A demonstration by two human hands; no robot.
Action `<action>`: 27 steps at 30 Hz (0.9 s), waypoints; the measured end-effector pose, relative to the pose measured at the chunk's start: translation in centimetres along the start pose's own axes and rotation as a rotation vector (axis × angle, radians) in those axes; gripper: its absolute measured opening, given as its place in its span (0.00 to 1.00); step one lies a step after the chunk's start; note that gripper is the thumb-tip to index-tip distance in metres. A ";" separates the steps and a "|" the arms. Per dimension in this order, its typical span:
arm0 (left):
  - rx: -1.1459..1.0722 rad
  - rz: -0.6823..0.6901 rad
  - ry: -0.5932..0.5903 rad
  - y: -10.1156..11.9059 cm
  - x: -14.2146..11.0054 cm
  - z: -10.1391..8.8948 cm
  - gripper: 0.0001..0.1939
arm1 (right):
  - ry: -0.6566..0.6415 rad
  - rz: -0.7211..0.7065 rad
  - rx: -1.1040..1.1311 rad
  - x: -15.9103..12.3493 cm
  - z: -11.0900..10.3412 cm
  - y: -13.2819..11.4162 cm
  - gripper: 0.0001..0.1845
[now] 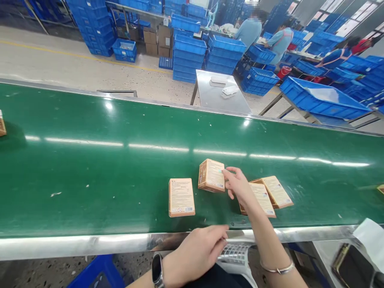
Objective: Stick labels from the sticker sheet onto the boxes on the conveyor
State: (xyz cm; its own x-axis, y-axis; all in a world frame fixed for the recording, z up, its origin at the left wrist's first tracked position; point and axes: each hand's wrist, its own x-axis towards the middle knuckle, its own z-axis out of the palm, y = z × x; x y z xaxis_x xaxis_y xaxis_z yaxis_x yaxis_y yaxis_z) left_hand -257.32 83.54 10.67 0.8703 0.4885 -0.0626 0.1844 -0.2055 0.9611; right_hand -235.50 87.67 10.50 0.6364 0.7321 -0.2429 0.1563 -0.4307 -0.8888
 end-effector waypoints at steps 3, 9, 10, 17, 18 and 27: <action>-0.120 -0.148 0.065 1.2 -2.4 -2.1 0.09 | -0.090 -0.146 -0.085 -2.5 -3.1 -2.3 0.21; -0.394 -0.334 0.399 0.7 -7.6 -6.7 0.17 | -0.776 -0.469 -0.234 -9.4 -6.6 -4.0 0.22; -0.380 -0.343 0.406 0.6 -8.3 -7.2 0.17 | -0.760 -0.479 -0.210 -10.1 -6.2 -3.6 0.19; 0.539 -0.086 0.712 3.3 -7.7 -7.1 0.24 | -0.553 -0.531 -0.006 -12.0 -2.4 -2.0 0.11; 0.678 0.024 0.673 4.1 -7.0 -6.6 0.23 | -0.546 -0.527 0.018 -12.2 -2.3 -2.1 0.10; 0.507 0.019 0.243 5.4 -3.6 -5.3 0.10 | -0.718 -0.395 -0.006 -11.8 -4.6 -2.6 0.06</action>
State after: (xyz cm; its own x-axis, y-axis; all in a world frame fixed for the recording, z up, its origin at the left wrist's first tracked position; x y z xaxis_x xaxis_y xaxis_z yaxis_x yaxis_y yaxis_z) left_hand -261.86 85.13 17.53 0.7565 0.6497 0.0751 0.4185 -0.5691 0.7078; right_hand -239.97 77.71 17.48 -0.1051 0.9890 -0.1040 0.2731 -0.0718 -0.9593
